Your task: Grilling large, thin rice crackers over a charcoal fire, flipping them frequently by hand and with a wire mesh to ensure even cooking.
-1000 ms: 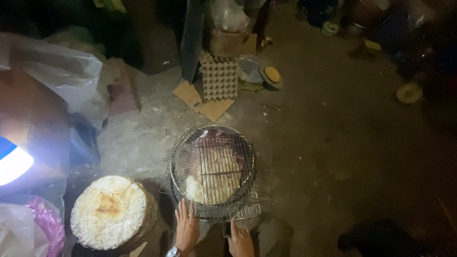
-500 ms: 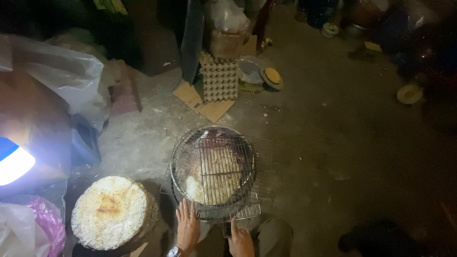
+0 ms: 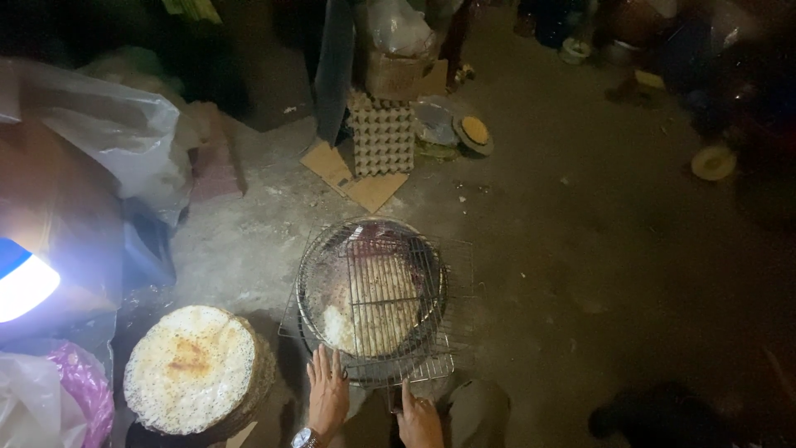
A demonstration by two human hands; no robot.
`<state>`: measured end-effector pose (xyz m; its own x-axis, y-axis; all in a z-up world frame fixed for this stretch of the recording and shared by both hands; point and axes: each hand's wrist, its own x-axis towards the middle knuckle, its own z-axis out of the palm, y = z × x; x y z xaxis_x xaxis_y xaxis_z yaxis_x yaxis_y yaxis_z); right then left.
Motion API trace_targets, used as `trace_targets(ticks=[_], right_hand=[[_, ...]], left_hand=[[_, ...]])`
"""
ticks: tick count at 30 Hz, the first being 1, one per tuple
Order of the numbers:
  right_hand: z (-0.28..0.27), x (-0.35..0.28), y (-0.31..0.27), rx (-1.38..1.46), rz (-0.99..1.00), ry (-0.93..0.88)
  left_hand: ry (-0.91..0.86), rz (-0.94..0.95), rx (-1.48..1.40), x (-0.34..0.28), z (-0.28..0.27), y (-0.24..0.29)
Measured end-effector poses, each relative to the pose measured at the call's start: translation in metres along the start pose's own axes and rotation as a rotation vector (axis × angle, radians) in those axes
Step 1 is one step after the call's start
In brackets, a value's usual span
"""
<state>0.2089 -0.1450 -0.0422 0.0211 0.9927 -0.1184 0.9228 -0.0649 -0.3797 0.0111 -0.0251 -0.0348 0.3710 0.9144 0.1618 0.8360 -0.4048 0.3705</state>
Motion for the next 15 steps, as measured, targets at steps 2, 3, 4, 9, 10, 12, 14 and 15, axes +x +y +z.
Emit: trace_targets(ticks=[2,3,4,9,10,12,14,15], right_hand=[[0.013,0.0,0.008,-0.01,-0.004,0.027],[0.02,0.001,0.012,-0.02,-0.008,0.054],[0.019,0.001,0.011,-0.02,-0.008,0.054],[0.026,0.0,0.014,-0.099,-0.014,0.067],[0.02,0.001,0.011,-0.099,-0.014,0.067],[0.008,0.002,0.005,-0.032,0.041,-0.095],[0.005,0.001,0.005,-0.015,0.039,-0.102],[0.003,0.001,0.005,0.002,0.037,-0.109]], left_hand=[[0.012,0.005,-0.01,0.0,0.0,0.0],[0.024,0.011,-0.019,0.0,0.001,0.0],[0.023,0.01,-0.019,-0.001,0.0,0.0],[0.037,0.042,-0.012,-0.002,0.004,-0.001],[0.037,0.043,-0.012,-0.001,0.003,-0.001],[0.014,0.023,0.005,0.0,0.001,0.001],[0.04,0.03,-0.012,-0.001,0.001,0.002],[0.067,0.037,-0.028,-0.001,0.0,0.002]])
